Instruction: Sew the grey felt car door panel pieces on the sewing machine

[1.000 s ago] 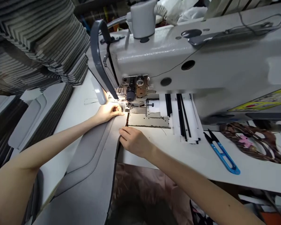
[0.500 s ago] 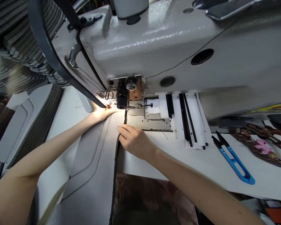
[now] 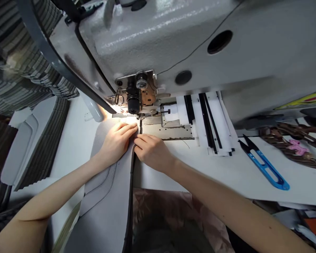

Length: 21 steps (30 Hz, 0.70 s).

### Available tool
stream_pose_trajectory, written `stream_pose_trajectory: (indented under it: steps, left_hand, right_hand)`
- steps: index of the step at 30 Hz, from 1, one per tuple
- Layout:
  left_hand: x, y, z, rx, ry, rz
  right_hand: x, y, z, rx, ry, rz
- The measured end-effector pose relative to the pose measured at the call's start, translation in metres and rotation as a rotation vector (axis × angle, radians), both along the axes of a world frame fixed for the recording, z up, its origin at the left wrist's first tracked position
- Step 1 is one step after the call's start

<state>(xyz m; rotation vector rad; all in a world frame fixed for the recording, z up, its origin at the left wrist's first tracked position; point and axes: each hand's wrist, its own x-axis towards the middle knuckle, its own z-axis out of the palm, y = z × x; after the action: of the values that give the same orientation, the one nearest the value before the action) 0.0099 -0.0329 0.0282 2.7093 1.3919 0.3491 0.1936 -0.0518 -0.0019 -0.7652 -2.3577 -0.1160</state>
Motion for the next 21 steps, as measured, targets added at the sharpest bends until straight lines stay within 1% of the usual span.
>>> stream_pose_trajectory:
  steps: [2,6,11,14,16,17,18,19,21]
  left_hand:
    - [0.001,-0.005,-0.001,0.018,0.017,0.002]
    - [0.0,-0.002,-0.004,0.0,0.047,0.025]
    - [0.001,-0.003,-0.005,0.042,0.081,0.038]
    - [0.002,-0.001,-0.008,0.063,0.092,0.055]
    - [0.003,0.001,-0.01,0.085,0.088,0.053]
    - [0.003,0.003,-0.011,0.095,0.084,0.051]
    - [0.003,0.004,-0.012,0.106,0.078,0.048]
    - [0.002,0.005,-0.013,0.117,0.073,0.049]
    - [0.002,0.006,-0.014,0.134,0.06,0.052]
  right_hand:
    - [0.0,0.0,-0.001,-0.016,-0.025,-0.01]
    - [0.003,-0.001,-0.001,-0.064,-0.063,-0.018]
    - [0.002,-0.003,-0.004,-0.089,-0.078,-0.008]
    - [0.003,-0.004,-0.004,-0.161,-0.052,0.002]
    - [0.009,-0.002,-0.002,-0.219,-0.005,0.032]
    - [0.014,0.001,0.001,-0.26,0.029,0.024]
    - [0.02,0.006,0.003,-0.306,0.068,-0.019]
    - [0.027,0.014,0.006,-0.352,0.108,-0.108]
    - [0.044,0.037,0.009,-0.422,0.172,-0.389]
